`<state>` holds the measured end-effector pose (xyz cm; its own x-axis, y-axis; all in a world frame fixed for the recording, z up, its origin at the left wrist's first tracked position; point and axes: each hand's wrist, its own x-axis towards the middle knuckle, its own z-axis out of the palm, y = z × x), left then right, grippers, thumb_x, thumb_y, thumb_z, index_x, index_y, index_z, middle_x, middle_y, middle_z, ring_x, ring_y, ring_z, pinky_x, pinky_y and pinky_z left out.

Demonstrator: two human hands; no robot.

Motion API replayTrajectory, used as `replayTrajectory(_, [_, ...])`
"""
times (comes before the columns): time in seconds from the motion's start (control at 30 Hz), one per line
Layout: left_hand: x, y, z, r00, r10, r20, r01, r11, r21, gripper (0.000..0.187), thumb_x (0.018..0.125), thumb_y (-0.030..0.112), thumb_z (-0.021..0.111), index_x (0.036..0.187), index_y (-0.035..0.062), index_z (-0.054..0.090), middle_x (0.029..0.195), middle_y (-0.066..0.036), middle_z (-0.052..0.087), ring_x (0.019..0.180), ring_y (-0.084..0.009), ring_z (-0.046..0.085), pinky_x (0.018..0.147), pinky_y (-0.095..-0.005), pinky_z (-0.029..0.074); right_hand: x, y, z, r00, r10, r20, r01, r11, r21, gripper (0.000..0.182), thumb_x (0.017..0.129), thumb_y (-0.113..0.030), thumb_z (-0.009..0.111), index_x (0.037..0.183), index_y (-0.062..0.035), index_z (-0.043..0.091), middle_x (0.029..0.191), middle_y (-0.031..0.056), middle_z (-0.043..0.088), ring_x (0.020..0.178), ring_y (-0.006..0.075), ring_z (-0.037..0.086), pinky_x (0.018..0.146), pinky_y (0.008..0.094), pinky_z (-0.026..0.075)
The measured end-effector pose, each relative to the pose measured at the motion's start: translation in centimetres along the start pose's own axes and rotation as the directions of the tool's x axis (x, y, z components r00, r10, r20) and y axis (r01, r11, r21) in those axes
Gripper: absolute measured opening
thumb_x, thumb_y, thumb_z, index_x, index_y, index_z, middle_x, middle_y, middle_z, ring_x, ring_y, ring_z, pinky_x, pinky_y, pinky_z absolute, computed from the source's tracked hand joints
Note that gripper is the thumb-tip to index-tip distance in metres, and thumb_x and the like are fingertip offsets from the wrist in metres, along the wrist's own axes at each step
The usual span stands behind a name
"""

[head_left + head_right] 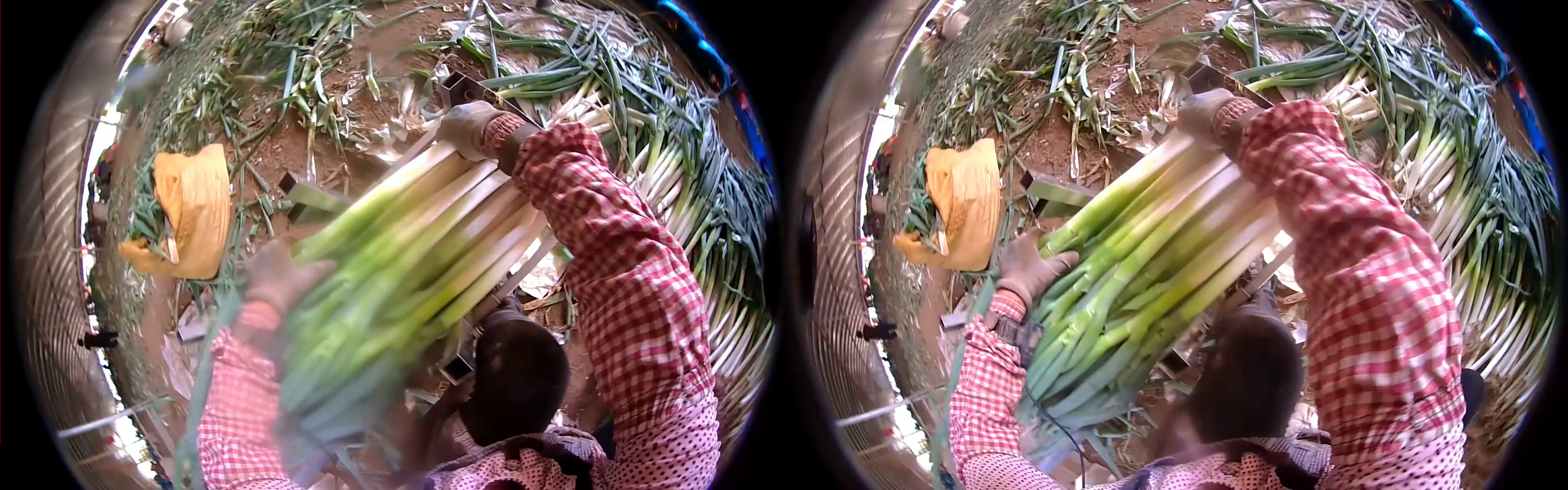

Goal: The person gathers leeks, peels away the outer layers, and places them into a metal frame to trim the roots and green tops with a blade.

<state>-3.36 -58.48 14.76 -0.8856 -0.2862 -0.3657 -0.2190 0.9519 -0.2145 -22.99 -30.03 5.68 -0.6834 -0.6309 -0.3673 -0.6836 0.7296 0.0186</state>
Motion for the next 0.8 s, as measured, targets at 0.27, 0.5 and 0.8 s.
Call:
replayTrajectory(0.27, [3.6, -1.6, 3.2, 0.972, 0.235, -0.007, -0.230, 0.945, -0.231, 0.059, 0.078, 0.055, 0.072, 0.130, 0.0306, 0.062, 0.113, -0.008, 0.071, 0.101, -0.0293, 0.067, 0.083, -0.0398, 0.053, -0.1, -0.9, 2.5, 0.693, 0.155, -0.704, -0.205, 0.979, 0.014, 0.007, 0.086, -0.018, 0.059, 0.090, -0.0136, 0.061, 0.080, 0.0092, 0.068, 0.069, 0.0287, 0.069, 0.063, 0.0407, 0.055])
replayTrajectory(0.5, [3.6, -1.6, 4.0, 0.977, 0.212, -0.017, -0.201, 0.892, -0.406, 0.060, 0.072, 0.050, 0.075, 0.124, 0.0214, 0.067, 0.108, -0.013, 0.072, 0.098, -0.0276, 0.069, 0.086, -0.0396, 0.053, 6.0, 1.6, 9.8, 0.825, -0.156, -0.543, -0.173, 0.845, -0.505, 0.014, 0.089, -0.011, 0.050, 0.091, -0.0060, 0.064, 0.085, 0.0176, 0.066, 0.081, 0.0341, 0.065, 0.072, 0.0412, 0.052])
replayTrajectory(0.8, [2.7, -4.2, 2.5, 0.993, 0.113, 0.032, -0.103, 0.967, -0.232, 0.085, 0.076, 0.079, 0.055, 0.128, 0.0126, 0.059, 0.109, -0.017, 0.068, 0.106, -0.0365, 0.065, 0.100, -0.0497, 0.045, 5.0, 2.0, 8.9, 0.854, 0.229, -0.468, -0.070, 0.941, 0.332, 0.026, 0.100, -0.023, 0.036, 0.096, -0.0047, 0.053, 0.092, 0.0282, 0.062, 0.088, 0.0477, 0.060, 0.071, 0.0541, 0.046])
